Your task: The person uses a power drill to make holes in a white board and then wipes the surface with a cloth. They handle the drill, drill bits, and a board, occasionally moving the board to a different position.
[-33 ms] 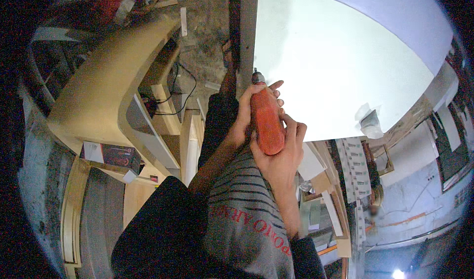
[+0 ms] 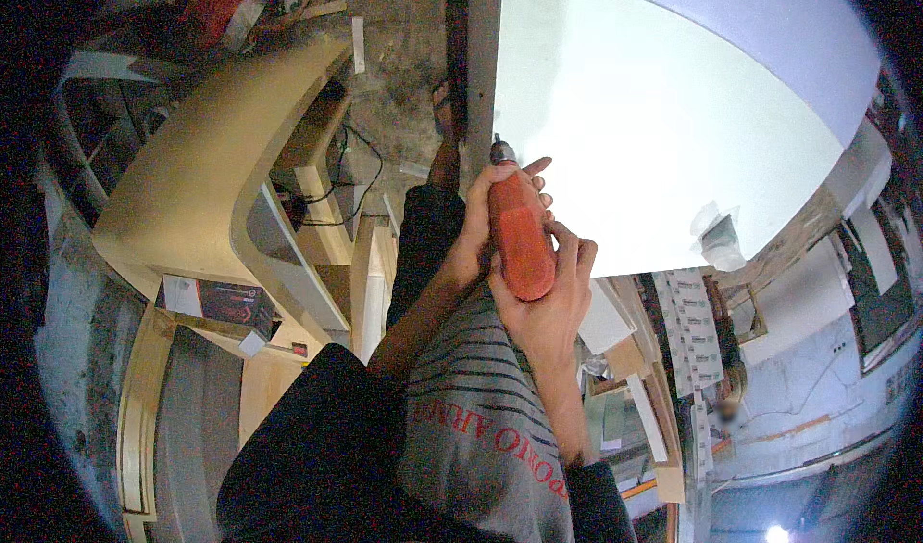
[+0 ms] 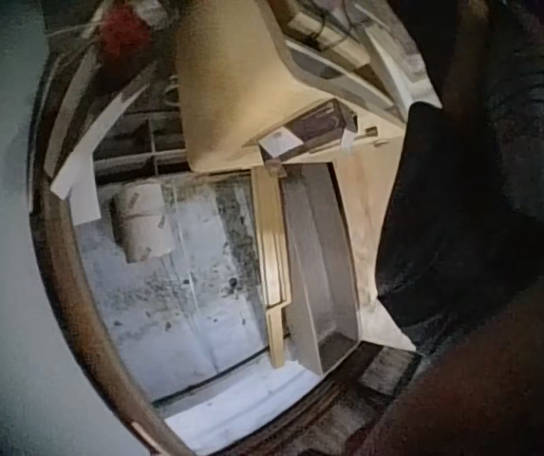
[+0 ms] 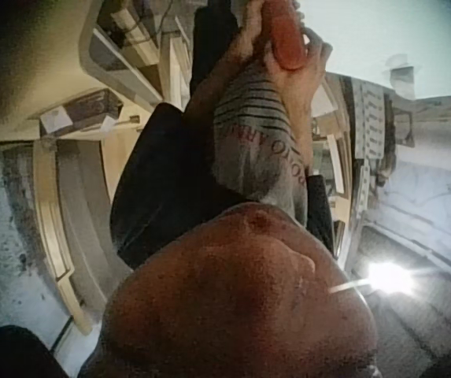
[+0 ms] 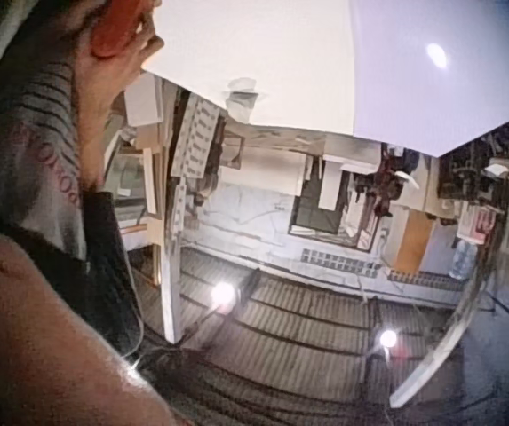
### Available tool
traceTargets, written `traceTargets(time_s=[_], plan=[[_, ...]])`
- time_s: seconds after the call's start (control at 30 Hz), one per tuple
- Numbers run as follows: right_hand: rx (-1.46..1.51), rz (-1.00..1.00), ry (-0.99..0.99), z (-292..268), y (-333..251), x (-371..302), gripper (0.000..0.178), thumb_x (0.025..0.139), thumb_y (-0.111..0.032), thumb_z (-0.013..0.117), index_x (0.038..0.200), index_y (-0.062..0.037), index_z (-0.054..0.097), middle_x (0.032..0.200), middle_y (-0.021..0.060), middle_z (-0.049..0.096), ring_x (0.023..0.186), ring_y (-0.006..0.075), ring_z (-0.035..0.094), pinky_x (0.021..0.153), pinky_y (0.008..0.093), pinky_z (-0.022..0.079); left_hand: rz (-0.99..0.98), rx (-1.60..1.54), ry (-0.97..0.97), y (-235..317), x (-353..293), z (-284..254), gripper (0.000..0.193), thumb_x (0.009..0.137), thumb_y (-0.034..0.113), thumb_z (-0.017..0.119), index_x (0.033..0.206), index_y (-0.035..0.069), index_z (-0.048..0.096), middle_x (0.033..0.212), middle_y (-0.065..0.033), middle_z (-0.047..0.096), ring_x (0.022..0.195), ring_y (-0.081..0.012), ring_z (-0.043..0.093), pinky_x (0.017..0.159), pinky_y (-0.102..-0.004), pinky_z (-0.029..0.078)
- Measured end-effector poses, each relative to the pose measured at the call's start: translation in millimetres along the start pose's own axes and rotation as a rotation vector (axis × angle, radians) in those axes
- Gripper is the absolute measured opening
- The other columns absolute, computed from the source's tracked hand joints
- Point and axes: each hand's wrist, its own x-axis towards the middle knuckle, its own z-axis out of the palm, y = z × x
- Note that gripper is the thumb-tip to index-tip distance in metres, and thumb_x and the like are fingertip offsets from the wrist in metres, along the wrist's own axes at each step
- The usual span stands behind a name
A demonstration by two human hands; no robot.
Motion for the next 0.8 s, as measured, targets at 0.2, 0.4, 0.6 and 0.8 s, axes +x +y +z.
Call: traceTargets(time_s=[0.2, 0.4, 0.6, 0.8], plan=[[-0.041, -0.011, 0.036, -3.3, 14.7, -3.0, 0.059, 0.068, -0.027, 0.076, 0.113, -0.0028, 0.049, 0.099, 0.0171, 0.05, 0.078, 0.035, 0.055, 0.068, 0.0425, 0.047, 0.037, 0.042, 0.019, -4.8, -2.7, 4.0, 0.06, 0.077, 0.035, 0.059, 0.121, -0.003, 0.046, 0.085, -0.0067, 0.048, 0.073, -0.0191, 0.055, 0.068, -0.0358, 0.051], [-0.026, -0.057, 0.008, -3.0, 7.8, -3.5, 0.064, 0.068, -0.034, 0.076, 0.115, -0.004, 0.047, 0.099, 0.0157, 0.048, 0.08, 0.0355, 0.058, 0.065, 0.0448, 0.049, 0.071, 0.061, -0.041, -2.4, -2.5, 1.4, 0.061, 0.078, 0.037, 0.057, 0.122, -0.004, 0.045, 0.084, -0.0064, 0.051, 0.073, -0.0196, 0.056, 0.067, -0.0339, 0.051], [-0.032, -0.09, 0.028, -1.4, 13.8, -6.6, 0.071, 0.067, -0.035, 0.076, 0.119, -0.0012, 0.043, 0.101, 0.0183, 0.047, 0.079, 0.0374, 0.06, 0.064, 0.0453, 0.052, 0.116, 0.107, -0.094, -5.9, -12.2, 4.6, 0.061, 0.08, 0.041, 0.056, 0.121, -0.002, 0.046, 0.085, -0.0078, 0.053, 0.075, -0.02, 0.057, 0.069, -0.0324, 0.051], [-0.06, -0.07, -0.006, -7.8, 18.3, -12.2, 0.075, 0.065, -0.036, 0.076, 0.122, -0.0022, 0.04, 0.105, 0.0197, 0.048, 0.082, 0.0382, 0.061, 0.067, 0.0452, 0.054, 0.182, 0.059, -0.198, -21.1, -27.4, 8.4, 0.06, 0.084, 0.039, 0.057, 0.124, -0.003, 0.041, 0.087, -0.0089, 0.055, 0.081, -0.0206, 0.058, 0.073, -0.0314, 0.051]])
